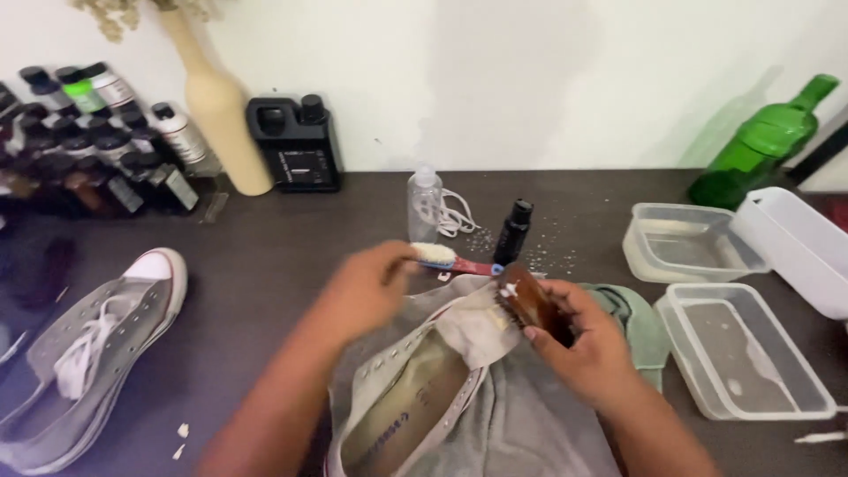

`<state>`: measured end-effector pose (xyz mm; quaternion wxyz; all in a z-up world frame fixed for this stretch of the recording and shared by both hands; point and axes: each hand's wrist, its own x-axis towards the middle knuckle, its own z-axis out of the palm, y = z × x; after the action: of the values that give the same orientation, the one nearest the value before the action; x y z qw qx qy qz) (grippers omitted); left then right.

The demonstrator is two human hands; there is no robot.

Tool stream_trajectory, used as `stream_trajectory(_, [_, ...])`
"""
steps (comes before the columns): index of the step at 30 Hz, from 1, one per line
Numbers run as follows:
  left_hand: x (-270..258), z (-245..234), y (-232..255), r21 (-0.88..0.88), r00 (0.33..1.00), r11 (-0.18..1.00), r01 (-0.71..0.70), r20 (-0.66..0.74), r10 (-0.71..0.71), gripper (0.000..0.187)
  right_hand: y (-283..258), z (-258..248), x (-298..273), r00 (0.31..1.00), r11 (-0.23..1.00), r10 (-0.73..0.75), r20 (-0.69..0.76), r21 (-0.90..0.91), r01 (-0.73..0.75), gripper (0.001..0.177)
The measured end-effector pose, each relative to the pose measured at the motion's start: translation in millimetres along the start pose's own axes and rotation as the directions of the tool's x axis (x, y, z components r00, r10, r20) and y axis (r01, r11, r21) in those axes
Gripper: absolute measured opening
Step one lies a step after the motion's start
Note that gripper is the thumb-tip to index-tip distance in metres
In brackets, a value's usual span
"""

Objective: The person wipes a gray canvas sneaker with a green cloth, then uses a small brush to scrub the white rubber toe cap. The person dips the brush into a container of water and continues scrubbing the toe cap area.

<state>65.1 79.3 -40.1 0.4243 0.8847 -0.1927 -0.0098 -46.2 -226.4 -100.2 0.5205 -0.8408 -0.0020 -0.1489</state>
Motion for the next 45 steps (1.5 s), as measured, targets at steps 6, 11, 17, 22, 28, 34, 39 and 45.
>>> stream_trajectory(6, [-24.2,-49.5,-17.8,0.670,0.811,0.666,0.328,0.162,-0.562,0.048,-16.9,-1.3,-3.1,0.999,0.996,0.014,-0.049,-0.083,-0.018,0.060])
stream_trajectory(11, [-27.2,-36.9,-50.7,0.644,0.802,0.697,0.314,0.213,-0.558,0.025,-23.6,1.5,-4.3,1.000,1.000,-0.009,-0.025,0.013,0.009,0.059])
stream_trajectory(17, [-19.3,-49.0,-67.6,0.623,0.886,0.702,0.344,0.033,-0.463,0.026,-37.6,7.4,-8.1,0.999,0.995,-0.029,-0.028,0.099,0.031,0.063])
stream_trajectory(22, [-9.1,-48.0,-93.9,0.627,0.947,0.715,0.309,-0.132,-0.293,0.025,-34.0,13.3,-9.4,0.998,0.982,-0.065,-0.015,0.177,0.067,0.065])
stream_trajectory(28, [-31.0,-48.0,-52.7,0.342,0.961,0.921,0.188,-0.258,-0.100,0.026,-40.8,17.0,-3.7,0.999,0.978,0.040,-0.030,0.206,-0.033,0.061])
stream_trajectory(34, [-50.6,-57.9,-22.3,-0.090,0.975,0.987,0.136,0.191,-0.117,0.033,-51.4,20.4,6.1,0.988,0.989,0.149,-0.051,0.026,-0.148,0.064])
stream_trajectory(39, [-62.8,-56.1,-20.6,0.091,0.951,0.983,0.161,0.251,-0.179,0.027,-43.5,21.7,11.5,0.998,0.992,0.052,-0.029,0.117,-0.048,0.058])
stream_trajectory(45, [-73.1,-42.4,-28.5,-0.070,0.951,0.962,0.263,0.188,-0.246,0.025,-47.6,28.3,16.1,0.984,0.985,0.169,-0.062,-0.031,-0.171,0.056])
